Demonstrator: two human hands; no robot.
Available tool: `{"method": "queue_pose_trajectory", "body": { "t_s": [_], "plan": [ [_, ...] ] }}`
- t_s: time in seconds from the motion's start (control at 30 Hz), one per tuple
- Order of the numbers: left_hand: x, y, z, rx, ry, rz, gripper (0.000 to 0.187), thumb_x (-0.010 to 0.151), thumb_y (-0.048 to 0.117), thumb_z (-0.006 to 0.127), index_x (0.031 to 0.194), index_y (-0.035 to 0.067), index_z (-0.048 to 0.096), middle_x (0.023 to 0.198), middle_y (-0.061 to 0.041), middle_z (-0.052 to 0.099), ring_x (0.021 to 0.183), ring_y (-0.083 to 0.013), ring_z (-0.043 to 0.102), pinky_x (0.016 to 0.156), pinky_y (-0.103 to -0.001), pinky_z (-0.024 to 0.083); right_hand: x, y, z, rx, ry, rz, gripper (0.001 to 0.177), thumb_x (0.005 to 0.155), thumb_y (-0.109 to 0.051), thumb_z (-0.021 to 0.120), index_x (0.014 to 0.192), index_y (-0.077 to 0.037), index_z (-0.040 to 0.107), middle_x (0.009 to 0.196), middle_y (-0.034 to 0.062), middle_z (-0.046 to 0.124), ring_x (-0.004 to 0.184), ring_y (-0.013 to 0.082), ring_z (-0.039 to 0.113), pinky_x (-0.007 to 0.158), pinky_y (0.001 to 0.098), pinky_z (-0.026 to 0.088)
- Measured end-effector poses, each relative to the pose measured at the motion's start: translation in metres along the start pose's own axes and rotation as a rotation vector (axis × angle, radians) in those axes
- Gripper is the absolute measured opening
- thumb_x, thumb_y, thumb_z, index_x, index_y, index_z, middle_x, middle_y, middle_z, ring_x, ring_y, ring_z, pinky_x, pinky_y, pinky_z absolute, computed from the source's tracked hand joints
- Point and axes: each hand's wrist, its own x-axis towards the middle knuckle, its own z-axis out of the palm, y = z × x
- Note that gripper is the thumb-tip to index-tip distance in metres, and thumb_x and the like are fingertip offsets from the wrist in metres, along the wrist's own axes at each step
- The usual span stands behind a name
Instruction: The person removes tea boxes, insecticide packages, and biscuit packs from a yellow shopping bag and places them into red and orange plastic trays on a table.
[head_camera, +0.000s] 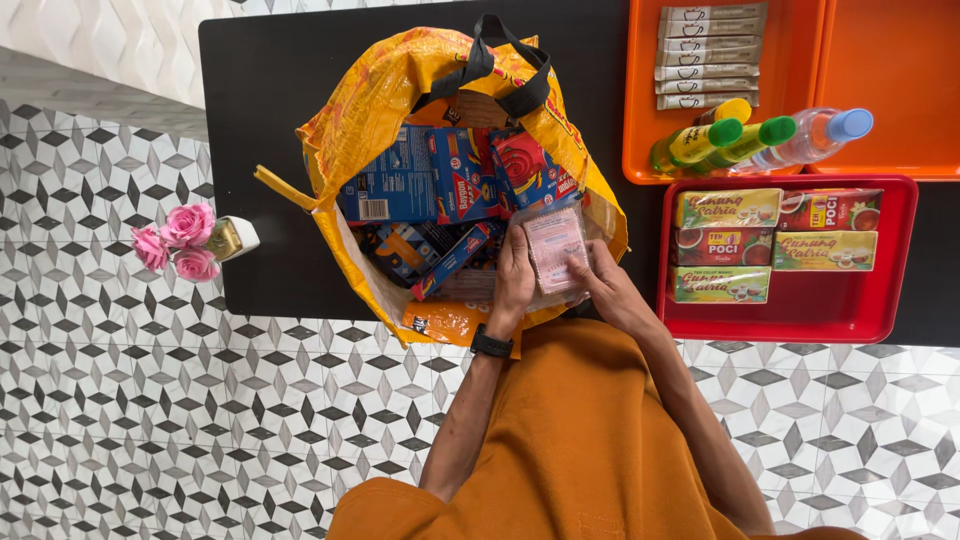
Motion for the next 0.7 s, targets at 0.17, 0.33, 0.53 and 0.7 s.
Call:
{"method": "queue_pose_trajectory", "body": {
  "t_s": [0.17,0.33,0.53,0.7],
  "plan": [
    [0.003,0.02,0.002,0.056,0.001,-0.022,0.069,0.109,0.057,0.024,0.145,0.005,0.053,0.132,-0.017,0.066,0.123,-0.0258,0.064,0.105,-0.035,0.051,0.003,0.007,-0.003,-0.087,0.019,-0.071,0.041,0.109,-0.04,0.054,0.121,-0.001,0.051,0.111,0.0096,0.059,0.105,0.0139,0.055,0.094,0.0325,0.049],
    [0.005,0.024,0.001,0.084,0.012,-0.006,0.068,0.109,0.056,0.027,0.139,0.004,0.059,0.128,-0.016,0.07,0.12,-0.025,0.067,0.102,-0.035,0.052,0.002,-0.008,-0.005,0.043,-0.008,-0.025,0.047,0.1,-0.035,0.061,0.132,-0.002,0.051,0.122,0.0087,0.063,0.114,0.0142,0.059,0.1,0.0319,0.048],
    [0.011,0.015,0.002,-0.052,-0.036,-0.024,0.062,0.112,0.053,0.032,0.143,0.005,0.056,0.138,-0.017,0.065,0.126,-0.025,0.062,0.109,-0.037,0.049,0.003,-0.023,-0.001,0.046,0.088,-0.051,0.045,0.101,-0.032,0.061,0.134,-0.004,0.049,0.123,0.0085,0.064,0.115,0.0137,0.061,0.101,0.0307,0.049],
    [0.008,0.027,0.006,-0.136,-0.212,-0.182,0.07,0.102,0.053,0.046,0.16,0.015,0.034,0.136,-0.024,0.056,0.125,-0.0292,0.06,0.106,-0.044,0.054,0.001,-0.033,-0.001,0.079,0.187,-0.111,0.038,0.102,-0.03,0.065,0.122,-0.003,0.048,0.114,0.0096,0.063,0.105,0.0137,0.064,0.087,0.03,0.058]
  ]
}}
